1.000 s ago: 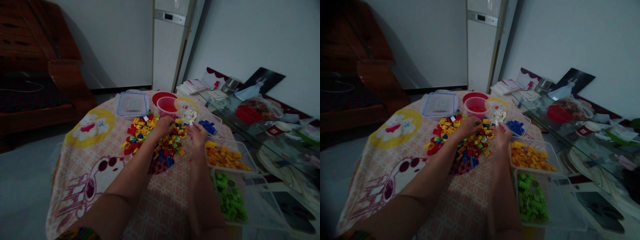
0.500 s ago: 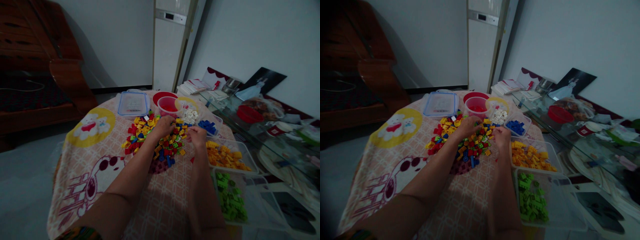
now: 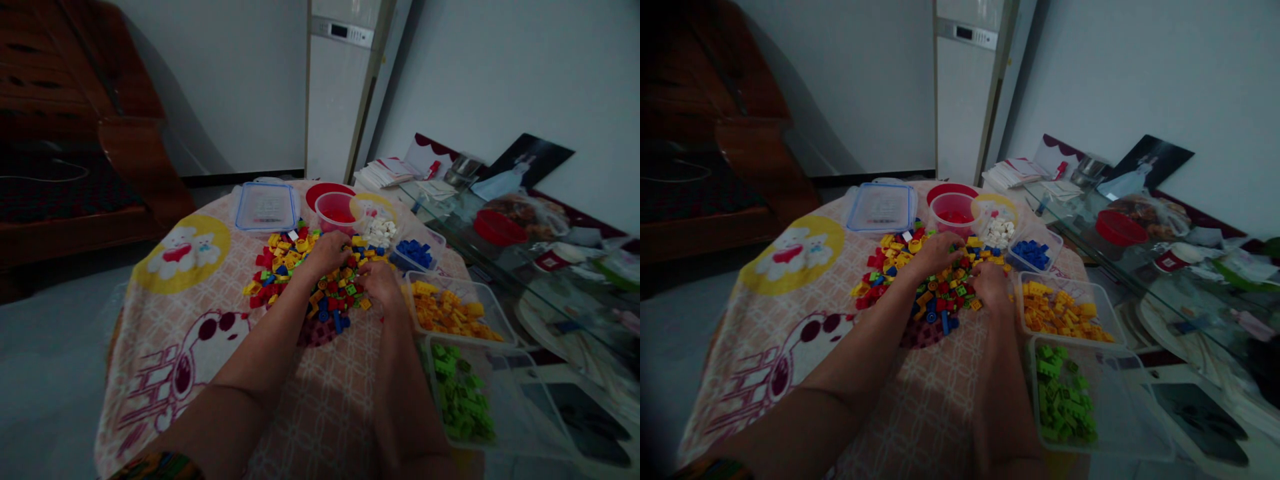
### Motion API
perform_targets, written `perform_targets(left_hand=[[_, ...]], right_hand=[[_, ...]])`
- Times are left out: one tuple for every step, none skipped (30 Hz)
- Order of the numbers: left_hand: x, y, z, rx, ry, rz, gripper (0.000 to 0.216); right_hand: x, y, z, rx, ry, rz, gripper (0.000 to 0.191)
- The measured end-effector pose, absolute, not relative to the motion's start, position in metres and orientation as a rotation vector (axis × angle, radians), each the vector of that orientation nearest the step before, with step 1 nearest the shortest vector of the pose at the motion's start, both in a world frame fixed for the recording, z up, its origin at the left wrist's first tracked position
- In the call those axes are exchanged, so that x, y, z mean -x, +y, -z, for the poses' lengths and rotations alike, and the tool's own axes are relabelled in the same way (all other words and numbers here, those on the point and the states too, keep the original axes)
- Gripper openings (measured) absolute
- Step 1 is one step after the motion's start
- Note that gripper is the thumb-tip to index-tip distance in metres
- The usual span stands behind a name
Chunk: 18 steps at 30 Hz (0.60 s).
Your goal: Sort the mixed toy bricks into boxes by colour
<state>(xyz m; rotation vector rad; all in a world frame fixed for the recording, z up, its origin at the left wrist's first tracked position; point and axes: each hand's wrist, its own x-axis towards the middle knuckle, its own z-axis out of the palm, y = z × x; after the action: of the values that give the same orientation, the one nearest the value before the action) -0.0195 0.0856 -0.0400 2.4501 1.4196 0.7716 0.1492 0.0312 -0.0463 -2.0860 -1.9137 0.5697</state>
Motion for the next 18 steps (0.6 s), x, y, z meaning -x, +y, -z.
perform_targets(left_hand=[[0.0194, 0.0861, 0.0405, -2.453, 1.418, -0.768, 0.026], [0.0192, 0.0865, 0.0408, -2.454, 1.418, -0.765, 0.026], [0.0191, 0.0869, 0.041, -2.455, 1.417, -0.761, 0.026], [0.019, 0.0871, 0.0409, -2.455, 1.414, -0.758, 0.026], [0.019, 0.0871, 0.0406, -2.455, 1.414, -0.756, 0.025], [0.019, 0.0868, 0.04, -2.456, 1.415, -0.753, 0.025], [0.0191, 0.0863, 0.0392, -2.456, 1.417, -0.748, 0.025], [0.0192, 0.0856, 0.0382, -2.457, 1.419, -0.742, 0.025], [0.0193, 0.0848, 0.0372, -2.457, 1.423, -0.734, 0.025], [0.0193, 0.0841, 0.0364, -2.456, 1.429, -0.725, 0.025], [0.0194, 0.0835, 0.0358, -2.455, 1.434, -0.719, 0.025], [0.0195, 0.0832, 0.0355, -2.456, 1.437, -0.717, 0.025], [0.0195, 0.0831, 0.0355, -2.457, 1.439, -0.719, 0.025], [0.0195, 0.0834, 0.0359, -2.458, 1.439, -0.721, 0.025], [0.0195, 0.0839, 0.0364, -2.458, 1.438, -0.727, 0.025], [0.0195, 0.0845, 0.0371, -2.457, 1.435, -0.733, 0.025], [0.0195, 0.0852, 0.0377, -2.455, 1.431, -0.737, 0.025], [0.0194, 0.0858, 0.0383, -2.45, 1.429, -0.738, 0.025]], right_hand=[[-0.1479, 0.0309, 0.0459, 2.099, -1.927, -0.547, 0.019], [-0.1468, 0.0306, 0.0456, 2.111, -1.937, -0.52, 0.019], [-0.1458, 0.0302, 0.0455, 2.124, -1.941, -0.491, 0.02], [-0.145, 0.0299, 0.0454, 2.134, -1.943, -0.465, 0.022], [-0.1443, 0.0295, 0.0451, 2.143, -1.944, -0.445, 0.022], [-0.1438, 0.0291, 0.0447, 2.151, -1.946, -0.432, 0.023], [-0.1434, 0.0287, 0.0442, 2.157, -1.955, -0.426, 0.022], [-0.1431, 0.0283, 0.0437, 2.16, -1.97, -0.427, 0.02], [-0.1429, 0.028, 0.0434, 2.159, -1.987, -0.43, 0.019], [-0.1428, 0.0278, 0.0433, 2.155, -2.004, -0.431, 0.018], [-0.1429, 0.0277, 0.0436, 2.149, -2.017, -0.425, 0.019], [-0.1431, 0.0277, 0.0442, 2.138, -2.024, -0.417, 0.019], [-0.1434, 0.0279, 0.045, 2.126, -2.023, -0.408, 0.019], [-0.1439, 0.0281, 0.0458, 2.114, -2.012, -0.404, 0.019], [-0.1445, 0.0284, 0.0467, 2.104, -1.993, -0.41, 0.018], [-0.1452, 0.0288, 0.0474, 2.095, -1.966, -0.431, 0.017], [-0.1459, 0.0293, 0.048, 2.086, -1.932, -0.465, 0.016], [-0.1465, 0.0298, 0.0485, 2.072, -1.893, -0.509, 0.015]])
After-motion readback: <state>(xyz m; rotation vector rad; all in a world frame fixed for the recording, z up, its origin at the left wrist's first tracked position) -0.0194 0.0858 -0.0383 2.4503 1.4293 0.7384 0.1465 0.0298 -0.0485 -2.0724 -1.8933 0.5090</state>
